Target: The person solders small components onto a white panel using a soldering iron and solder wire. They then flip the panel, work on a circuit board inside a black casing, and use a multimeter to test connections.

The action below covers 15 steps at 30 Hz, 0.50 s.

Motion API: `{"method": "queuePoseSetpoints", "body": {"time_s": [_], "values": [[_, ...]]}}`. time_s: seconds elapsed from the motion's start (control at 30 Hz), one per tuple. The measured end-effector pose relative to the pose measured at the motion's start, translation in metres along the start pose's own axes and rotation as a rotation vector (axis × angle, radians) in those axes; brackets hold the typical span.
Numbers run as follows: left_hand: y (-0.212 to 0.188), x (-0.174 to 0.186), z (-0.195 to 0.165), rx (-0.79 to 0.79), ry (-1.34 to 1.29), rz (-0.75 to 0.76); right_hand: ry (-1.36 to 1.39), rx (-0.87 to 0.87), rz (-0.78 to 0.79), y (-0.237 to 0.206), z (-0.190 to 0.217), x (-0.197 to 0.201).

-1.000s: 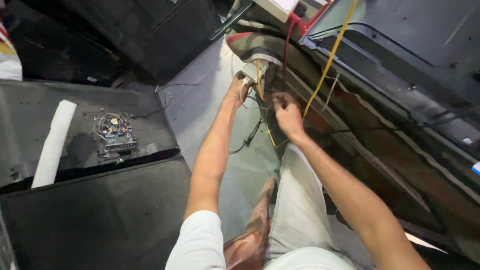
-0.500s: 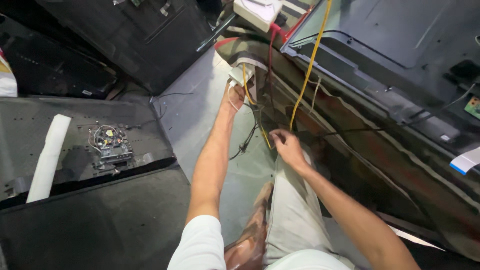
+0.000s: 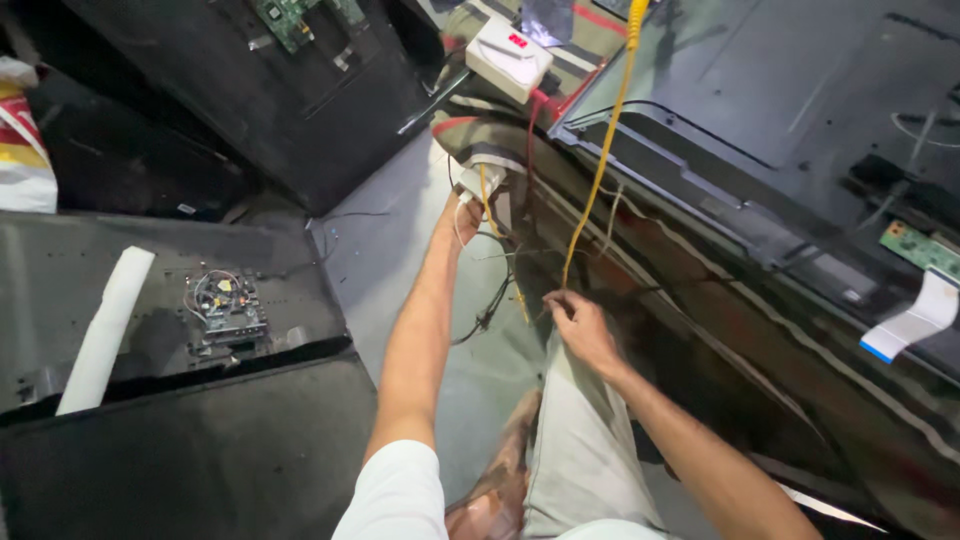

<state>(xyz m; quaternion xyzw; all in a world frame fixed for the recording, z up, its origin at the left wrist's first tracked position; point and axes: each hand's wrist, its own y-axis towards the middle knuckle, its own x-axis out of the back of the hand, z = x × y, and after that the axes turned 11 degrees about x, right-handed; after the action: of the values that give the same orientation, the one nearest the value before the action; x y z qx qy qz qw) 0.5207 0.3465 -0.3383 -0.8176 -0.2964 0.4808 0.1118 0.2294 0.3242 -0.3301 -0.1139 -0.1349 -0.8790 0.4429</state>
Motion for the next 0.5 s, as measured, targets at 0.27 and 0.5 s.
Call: {"method": "queuePoseSetpoints", "body": {"time_s": [0.27,0.5], "values": [[-0.028,-0.004,-0.010,-0.371,0.342,-0.278,-0.027,-0.045,-0.005,-0.025,-0.001,0.019],[-0.096,0.014,0.034,-0.843,0.330,-0.597,0.124,-0.050,-0.069,-0.057,-0.028,0.045]]}}
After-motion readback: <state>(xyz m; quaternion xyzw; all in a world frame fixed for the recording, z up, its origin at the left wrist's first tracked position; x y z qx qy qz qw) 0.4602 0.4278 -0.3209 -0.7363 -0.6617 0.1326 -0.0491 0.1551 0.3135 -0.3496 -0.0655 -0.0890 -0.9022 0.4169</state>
